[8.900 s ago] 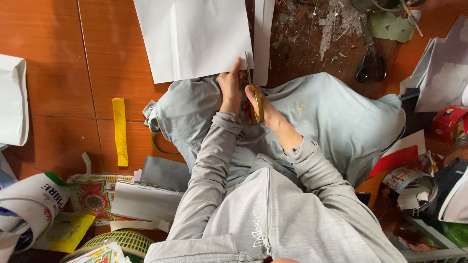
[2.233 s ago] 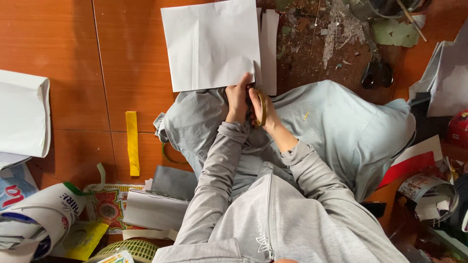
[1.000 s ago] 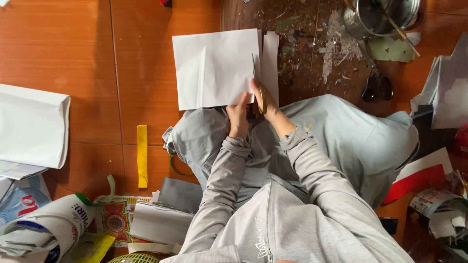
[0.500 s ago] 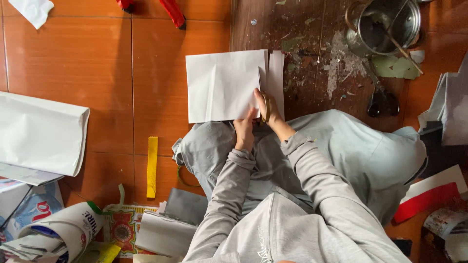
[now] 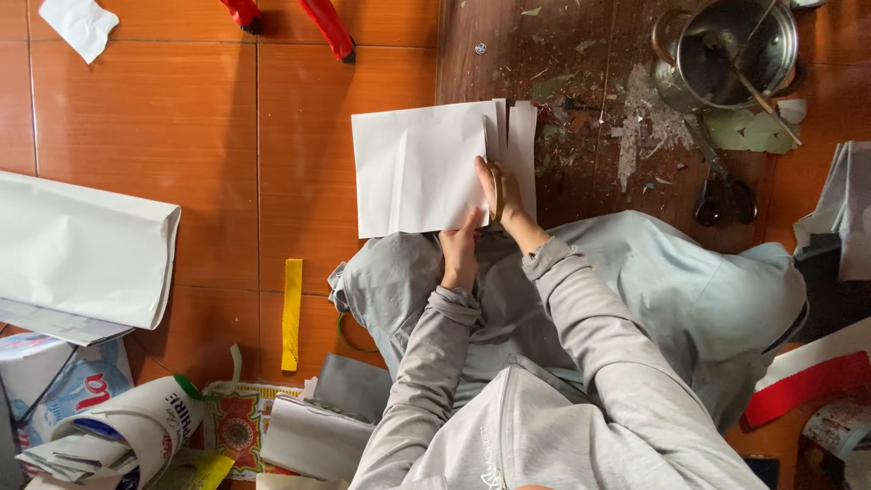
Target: Cutting paper into strips using scissors.
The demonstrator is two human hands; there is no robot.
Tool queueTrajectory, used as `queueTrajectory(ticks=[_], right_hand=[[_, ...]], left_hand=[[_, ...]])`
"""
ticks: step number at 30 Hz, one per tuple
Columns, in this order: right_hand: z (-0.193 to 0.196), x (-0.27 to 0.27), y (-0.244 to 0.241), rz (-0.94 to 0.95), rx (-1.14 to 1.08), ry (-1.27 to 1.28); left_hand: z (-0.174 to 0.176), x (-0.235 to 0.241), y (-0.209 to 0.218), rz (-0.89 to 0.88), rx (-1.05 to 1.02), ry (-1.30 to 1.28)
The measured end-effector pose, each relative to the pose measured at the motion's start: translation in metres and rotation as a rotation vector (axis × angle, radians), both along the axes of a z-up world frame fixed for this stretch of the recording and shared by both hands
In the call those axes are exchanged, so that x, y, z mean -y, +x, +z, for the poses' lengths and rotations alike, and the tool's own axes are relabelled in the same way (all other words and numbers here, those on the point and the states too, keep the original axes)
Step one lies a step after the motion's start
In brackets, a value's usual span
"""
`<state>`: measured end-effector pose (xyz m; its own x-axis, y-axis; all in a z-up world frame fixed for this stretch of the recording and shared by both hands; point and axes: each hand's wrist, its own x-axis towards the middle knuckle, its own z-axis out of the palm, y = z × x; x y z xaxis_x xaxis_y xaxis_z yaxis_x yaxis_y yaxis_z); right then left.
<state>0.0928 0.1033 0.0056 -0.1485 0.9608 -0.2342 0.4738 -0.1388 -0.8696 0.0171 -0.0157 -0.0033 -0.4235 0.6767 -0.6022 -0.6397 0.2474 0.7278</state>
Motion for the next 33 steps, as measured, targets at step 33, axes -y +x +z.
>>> queueTrajectory(ticks=[33], right_hand=[[0.092, 0.029, 0.023, 0.203, -0.478, -0.084]], left_hand=[[0.083, 0.001, -0.014, 0.077, 0.251, 0.209]])
